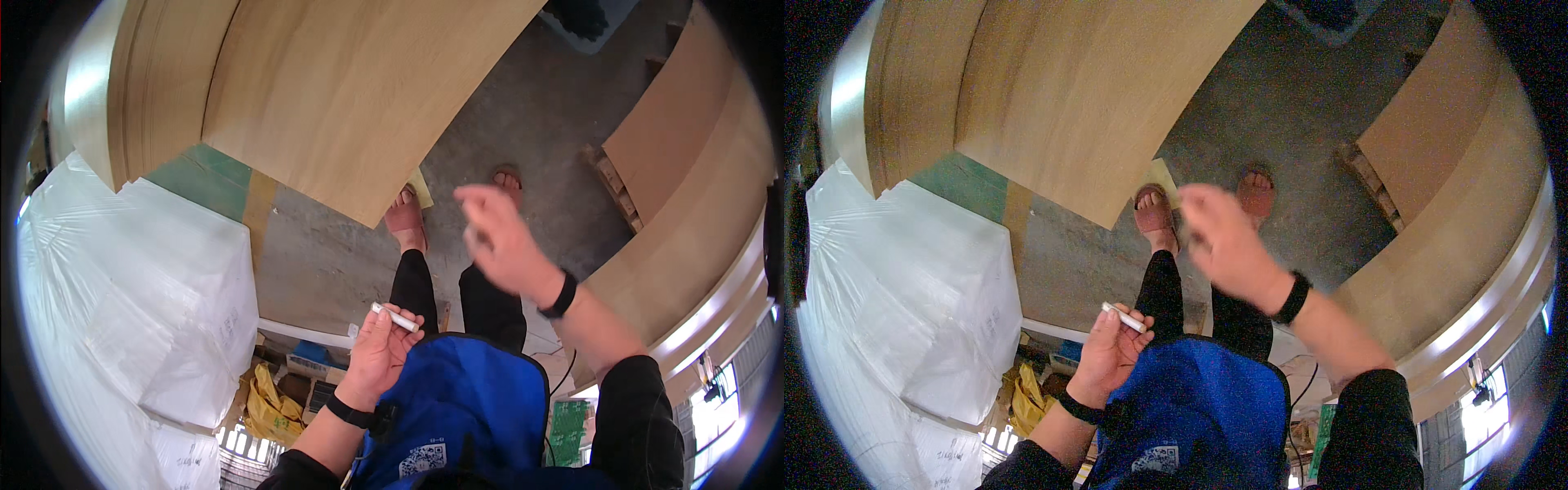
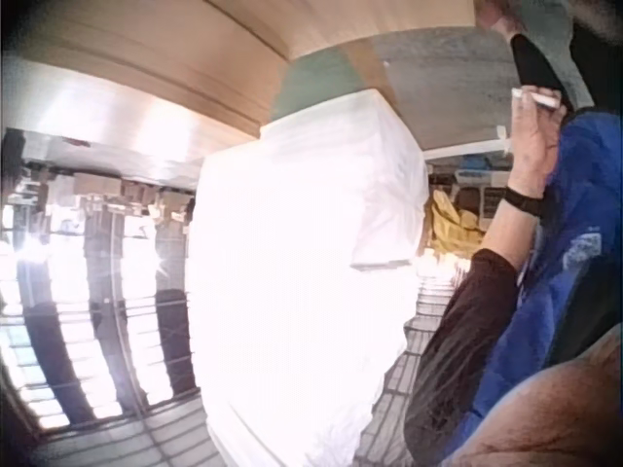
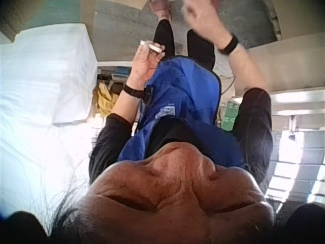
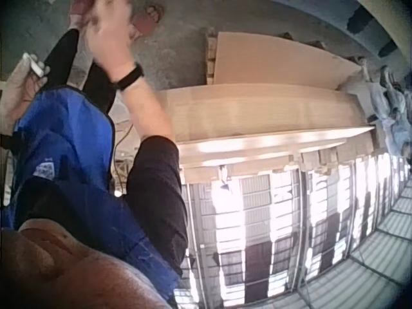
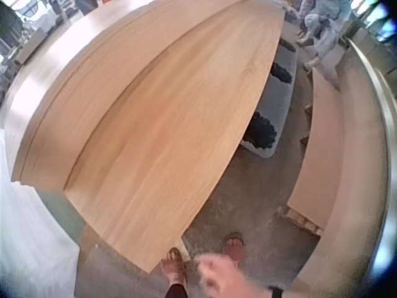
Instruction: The recorder uses a white marker to mark large wooden boards and moves them within a warehouse setting.
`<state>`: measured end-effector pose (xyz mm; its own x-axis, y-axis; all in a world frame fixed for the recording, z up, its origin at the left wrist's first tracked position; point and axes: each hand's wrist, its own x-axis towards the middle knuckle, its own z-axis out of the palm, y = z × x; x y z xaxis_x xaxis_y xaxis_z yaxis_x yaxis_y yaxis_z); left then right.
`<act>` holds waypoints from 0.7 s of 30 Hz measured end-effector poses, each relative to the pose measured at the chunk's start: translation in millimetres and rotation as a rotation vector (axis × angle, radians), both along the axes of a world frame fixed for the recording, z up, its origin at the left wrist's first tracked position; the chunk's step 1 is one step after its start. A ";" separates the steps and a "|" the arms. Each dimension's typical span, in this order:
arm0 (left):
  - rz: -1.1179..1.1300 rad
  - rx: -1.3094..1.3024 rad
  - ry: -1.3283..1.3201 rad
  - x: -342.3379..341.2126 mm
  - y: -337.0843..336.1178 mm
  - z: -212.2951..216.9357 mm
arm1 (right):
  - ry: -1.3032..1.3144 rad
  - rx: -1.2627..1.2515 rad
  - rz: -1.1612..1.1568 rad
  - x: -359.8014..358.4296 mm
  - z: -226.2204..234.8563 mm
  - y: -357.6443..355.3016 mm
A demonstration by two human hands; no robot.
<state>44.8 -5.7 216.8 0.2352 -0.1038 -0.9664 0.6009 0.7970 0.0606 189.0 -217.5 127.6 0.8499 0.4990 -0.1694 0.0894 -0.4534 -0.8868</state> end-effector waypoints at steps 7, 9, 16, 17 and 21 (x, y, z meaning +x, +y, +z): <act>-0.778 0.121 0.029 -49.3 -20.6 -7.0 | -0.108 -0.550 -0.231 60.3 -69.6 -12.8; -0.892 0.093 -0.050 -45.3 -20.1 -5.4 | -0.213 -0.520 -0.173 73.0 -73.2 -8.6; -0.916 0.108 -0.035 -44.3 -20.8 -10.2 | -0.486 -0.542 -0.073 89.6 -87.8 -6.1; -0.920 0.106 -0.035 -42.6 -21.8 -10.3 | -0.484 -0.545 -0.076 87.5 -88.8 -3.3; -0.968 0.114 -0.013 -40.1 -17.1 -6.0 | -0.386 -0.462 0.091 55.1 -93.0 30.6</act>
<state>4.7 -22.8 210.9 0.1079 -0.1638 -0.9806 0.9916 -0.0526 0.1179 244.2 -186.9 34.6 0.8503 0.5211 -0.0743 0.4218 -0.7591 -0.4959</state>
